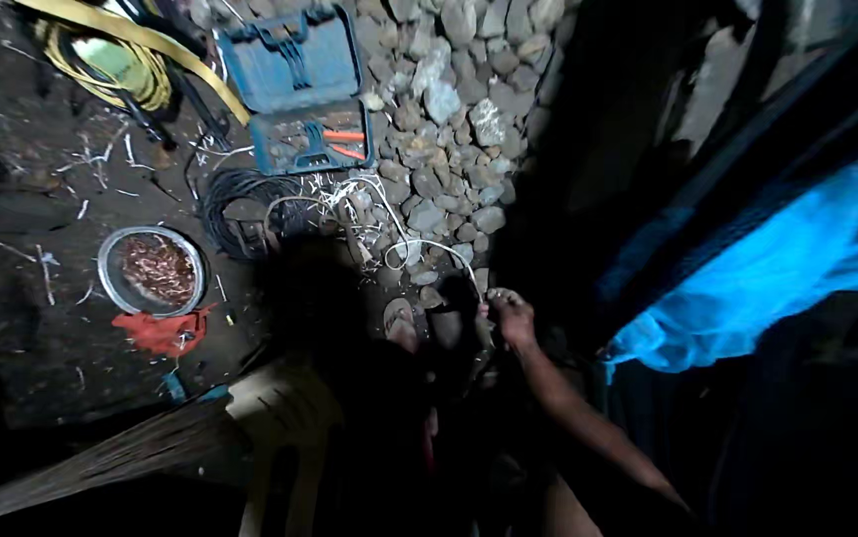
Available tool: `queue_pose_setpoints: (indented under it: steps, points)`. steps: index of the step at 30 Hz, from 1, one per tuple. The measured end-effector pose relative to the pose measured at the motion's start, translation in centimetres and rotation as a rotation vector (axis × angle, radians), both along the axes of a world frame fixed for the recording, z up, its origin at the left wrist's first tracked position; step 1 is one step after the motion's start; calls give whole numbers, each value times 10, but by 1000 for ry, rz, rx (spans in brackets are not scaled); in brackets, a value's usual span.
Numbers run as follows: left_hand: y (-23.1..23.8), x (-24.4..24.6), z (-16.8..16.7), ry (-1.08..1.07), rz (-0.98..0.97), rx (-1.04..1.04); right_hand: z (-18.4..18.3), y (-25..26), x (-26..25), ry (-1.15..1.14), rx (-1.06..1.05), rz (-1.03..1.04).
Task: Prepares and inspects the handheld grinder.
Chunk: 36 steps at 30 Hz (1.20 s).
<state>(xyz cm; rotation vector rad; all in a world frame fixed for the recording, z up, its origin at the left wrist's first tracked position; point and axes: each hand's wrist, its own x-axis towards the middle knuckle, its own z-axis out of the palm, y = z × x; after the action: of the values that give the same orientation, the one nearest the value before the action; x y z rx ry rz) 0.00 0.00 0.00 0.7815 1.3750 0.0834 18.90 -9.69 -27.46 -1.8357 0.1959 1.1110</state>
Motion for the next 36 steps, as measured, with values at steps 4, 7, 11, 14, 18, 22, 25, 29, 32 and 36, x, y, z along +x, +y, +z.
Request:
queue_pose_setpoints:
  steps: [4, 7, 11, 14, 18, 22, 25, 29, 32, 36]
  points:
    - [-12, 32, 47, 240, 328, -130, 142, -7, -8, 70, 111, 66]
    - [-21, 12, 89, -309, 514, -99, 249, -6, -4, -9, 229, 150]
    - [-27, -25, 86, -982, 282, -195, 385, -7, 4, -253, 393, 361]
    - [-37, -11, 127, -994, 234, -83, 476, -6, -3, -663, 491, 585]
    - [-42, 0, 165, -840, 198, 261, 540, 8, -27, -1221, 678, 769]
    - [-28, -2, 179, -839, 117, 335, 552, 24, -49, -1431, 557, 831]
    - [-11, -11, 190, -852, 79, 328, 557, 38, -61, -1495, 478, 828]
    - [20, -26, 206, -849, 39, 314, 567, 56, -78, -1537, 408, 821]
    - [38, -35, 209, -823, -5, 342, 571, 67, -85, -1561, 359, 834]
    - [60, -42, 215, -832, -45, 328, 583, 83, -90, -1557, 354, 832]
